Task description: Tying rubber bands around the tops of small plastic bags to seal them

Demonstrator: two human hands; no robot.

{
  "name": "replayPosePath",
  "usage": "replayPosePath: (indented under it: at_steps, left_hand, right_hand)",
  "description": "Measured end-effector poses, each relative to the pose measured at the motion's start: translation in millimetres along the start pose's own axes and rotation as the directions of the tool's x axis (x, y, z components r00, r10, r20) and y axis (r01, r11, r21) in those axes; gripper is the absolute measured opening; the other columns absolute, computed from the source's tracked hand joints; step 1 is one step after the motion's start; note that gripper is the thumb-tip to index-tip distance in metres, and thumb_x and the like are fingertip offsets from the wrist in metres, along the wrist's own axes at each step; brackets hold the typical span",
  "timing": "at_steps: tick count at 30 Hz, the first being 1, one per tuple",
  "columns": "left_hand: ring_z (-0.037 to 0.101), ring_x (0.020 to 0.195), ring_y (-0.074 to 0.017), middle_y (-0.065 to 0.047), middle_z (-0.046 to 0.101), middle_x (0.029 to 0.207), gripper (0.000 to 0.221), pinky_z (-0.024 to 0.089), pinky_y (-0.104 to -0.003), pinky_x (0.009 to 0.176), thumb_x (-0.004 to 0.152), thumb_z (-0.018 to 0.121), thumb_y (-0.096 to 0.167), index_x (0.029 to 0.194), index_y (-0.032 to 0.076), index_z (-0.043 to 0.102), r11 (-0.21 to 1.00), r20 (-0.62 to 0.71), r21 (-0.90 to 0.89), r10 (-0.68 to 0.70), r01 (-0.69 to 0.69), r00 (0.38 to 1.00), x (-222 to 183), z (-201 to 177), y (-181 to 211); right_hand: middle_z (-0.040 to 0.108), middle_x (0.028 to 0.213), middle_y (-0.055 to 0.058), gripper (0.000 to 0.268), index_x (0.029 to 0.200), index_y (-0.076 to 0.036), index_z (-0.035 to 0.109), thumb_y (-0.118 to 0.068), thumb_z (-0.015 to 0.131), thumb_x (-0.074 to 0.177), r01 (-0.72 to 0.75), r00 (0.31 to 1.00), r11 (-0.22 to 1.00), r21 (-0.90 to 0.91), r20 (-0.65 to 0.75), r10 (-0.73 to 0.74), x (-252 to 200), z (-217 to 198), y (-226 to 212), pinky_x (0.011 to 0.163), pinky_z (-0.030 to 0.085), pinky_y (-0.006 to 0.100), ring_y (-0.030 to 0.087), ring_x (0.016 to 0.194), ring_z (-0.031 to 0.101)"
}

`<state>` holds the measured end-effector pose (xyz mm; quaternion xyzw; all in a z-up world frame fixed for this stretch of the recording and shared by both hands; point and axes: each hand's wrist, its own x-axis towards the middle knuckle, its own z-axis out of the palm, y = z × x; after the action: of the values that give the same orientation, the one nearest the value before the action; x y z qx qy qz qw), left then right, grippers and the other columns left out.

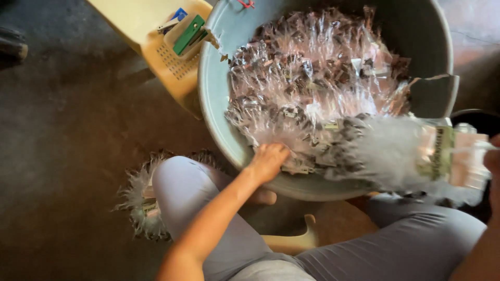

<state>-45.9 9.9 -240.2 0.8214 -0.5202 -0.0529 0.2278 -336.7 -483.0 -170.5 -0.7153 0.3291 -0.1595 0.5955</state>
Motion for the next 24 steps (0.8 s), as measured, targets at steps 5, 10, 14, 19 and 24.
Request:
replayPosePath:
  at_steps: [5, 10, 14, 19, 24]
  left_hand:
    - [0.063, 0.067, -0.0206, -0.005, 0.066, 0.076, 0.007, 0.056, -0.036, 0.066, 0.088, 0.060, 0.007, 0.084, 0.011, 0.063, 0.932, 0.153, -0.257, -0.221, 0.255, 0.963, 40, -45, -19]
    - [0.045, 0.043, -0.0054, -0.001, 0.063, 0.062, 0.014, 0.039, -0.021, 0.036, 0.100, 0.062, 0.013, 0.091, 0.007, 0.072, 0.499, 0.095, -0.771, -0.523, 0.395, 0.847, 86, -138, -17]
    - [0.049, 0.055, -0.0048, 0.000, 0.067, 0.072, 0.019, 0.038, -0.019, 0.047, 0.098, 0.065, 0.015, 0.106, 0.003, 0.075, 0.428, 0.045, -0.875, -0.397, 0.228, 0.917, 106, -179, 17]
    - [0.045, 0.046, -0.0049, 0.001, 0.065, 0.064, 0.012, 0.035, -0.021, 0.039, 0.096, 0.066, 0.018, 0.092, 0.008, 0.072, 0.572, 0.101, -0.783, -0.272, 0.246, 0.957, 113, -211, 84]
    - [0.066, 0.097, -0.0208, -0.007, 0.064, 0.103, 0.026, 0.055, -0.035, 0.090, 0.088, 0.075, 0.009, 0.106, 0.007, 0.055, 0.794, -0.407, -0.608, -0.315, 0.003, 0.857, 102, -218, 96]
  right_hand:
    - [0.058, 0.131, 0.002, 0.047, 0.144, -0.027, 0.052, 0.008, 0.048, 0.113, 0.445, 0.892, 0.893, -0.071, 0.129, -0.434, -13, 92, -123, 0.078, 0.037, 0.020, 0.011, 0.093, 0.041]
    - [0.070, 0.111, 0.002, 0.023, 0.129, -0.015, 0.060, -0.009, 0.061, 0.106, 0.155, 0.987, 0.978, 0.139, 0.018, -0.159, -42, 169, -207, 0.062, 0.038, 0.008, -0.002, 0.067, 0.047]
    - [0.071, 0.104, 0.018, 0.041, 0.132, 0.007, 0.062, 0.012, 0.071, 0.093, 0.334, 0.929, 0.926, -0.176, 0.229, -0.292, -53, 231, -265, 0.069, 0.055, 0.023, 0.021, 0.085, 0.070]
    - [0.074, 0.094, 0.014, 0.053, 0.137, 0.004, 0.063, 0.010, 0.069, 0.085, 0.241, 0.869, 0.967, -0.084, 0.461, -0.176, -46, 276, -261, 0.060, 0.051, 0.019, 0.014, 0.072, 0.066]
    - [0.069, 0.078, 0.005, 0.013, 0.102, 0.004, 0.074, 0.004, 0.073, 0.089, 0.146, 0.906, 0.988, -0.054, 0.408, -0.112, -49, 289, -256, 0.055, 0.042, 0.017, 0.007, 0.062, 0.055]
